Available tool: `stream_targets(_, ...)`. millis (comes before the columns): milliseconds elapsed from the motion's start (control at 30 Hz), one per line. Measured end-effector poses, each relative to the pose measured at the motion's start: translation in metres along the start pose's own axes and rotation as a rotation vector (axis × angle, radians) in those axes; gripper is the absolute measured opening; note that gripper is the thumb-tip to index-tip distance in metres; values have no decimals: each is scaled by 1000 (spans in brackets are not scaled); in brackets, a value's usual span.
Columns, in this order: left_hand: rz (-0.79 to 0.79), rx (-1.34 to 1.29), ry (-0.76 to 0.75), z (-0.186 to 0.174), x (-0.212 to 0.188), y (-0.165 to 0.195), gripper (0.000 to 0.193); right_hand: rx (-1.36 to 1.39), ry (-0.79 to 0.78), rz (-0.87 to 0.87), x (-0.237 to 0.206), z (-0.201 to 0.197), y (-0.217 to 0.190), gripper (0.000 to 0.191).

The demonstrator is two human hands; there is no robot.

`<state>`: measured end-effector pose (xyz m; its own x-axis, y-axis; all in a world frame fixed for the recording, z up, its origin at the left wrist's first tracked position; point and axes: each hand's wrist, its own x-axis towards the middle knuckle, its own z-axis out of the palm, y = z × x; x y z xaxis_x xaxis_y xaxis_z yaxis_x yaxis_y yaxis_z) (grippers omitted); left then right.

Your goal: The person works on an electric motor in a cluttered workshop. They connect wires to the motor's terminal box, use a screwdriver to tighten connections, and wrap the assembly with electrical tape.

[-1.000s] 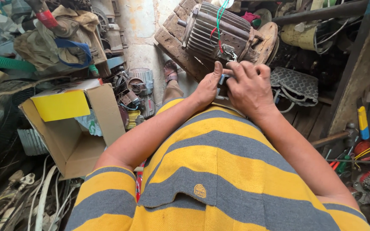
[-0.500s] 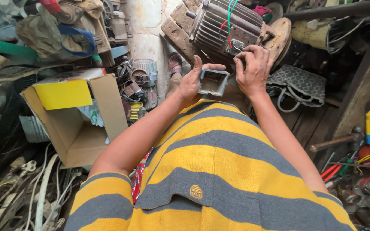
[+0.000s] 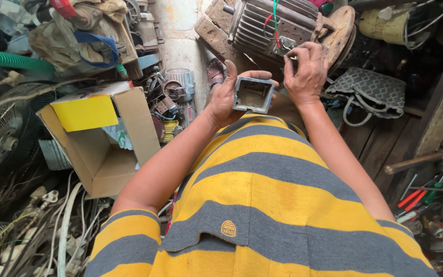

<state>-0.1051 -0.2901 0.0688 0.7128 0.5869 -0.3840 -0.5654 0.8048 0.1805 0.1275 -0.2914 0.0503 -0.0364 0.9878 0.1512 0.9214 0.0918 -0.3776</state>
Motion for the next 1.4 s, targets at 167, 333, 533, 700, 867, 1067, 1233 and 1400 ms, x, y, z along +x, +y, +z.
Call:
stream_targets(167, -1, -40, 3, 0, -2, 0, 95, -156, 7, -217, -4, -3, 13, 16)
stream_targets(333, -24, -81, -51, 8, -3, 3, 92, -178, -22, -298, 6, -13, 14, 16)
stream_targets(533, 201, 533, -172, 28, -10, 18, 94, 355, 157, 35, 11, -91, -38, 11)
stream_targets(700, 137, 354, -150, 44, 22, 24, 96, 174, 95, -203, 9, -147, -81, 16)
stream_targets(867, 2, 148, -185, 52, 32, 16, 97, -47, -36, -290, 28, -150, -92, 17)
stream_targets(1067, -66, 130, -81, 50, 34, 7, 96, -182, -95, -333, 31, -140, -97, 16)
stream_targets(1233, -66, 102, -59, 43, 41, -2, 92, -229, -103, -317, 30, -132, -95, 7)
stream_targets(1400, -96, 116, -12, 38, 40, -8, 91, -216, -133, -335, 29, -129, -90, 11)
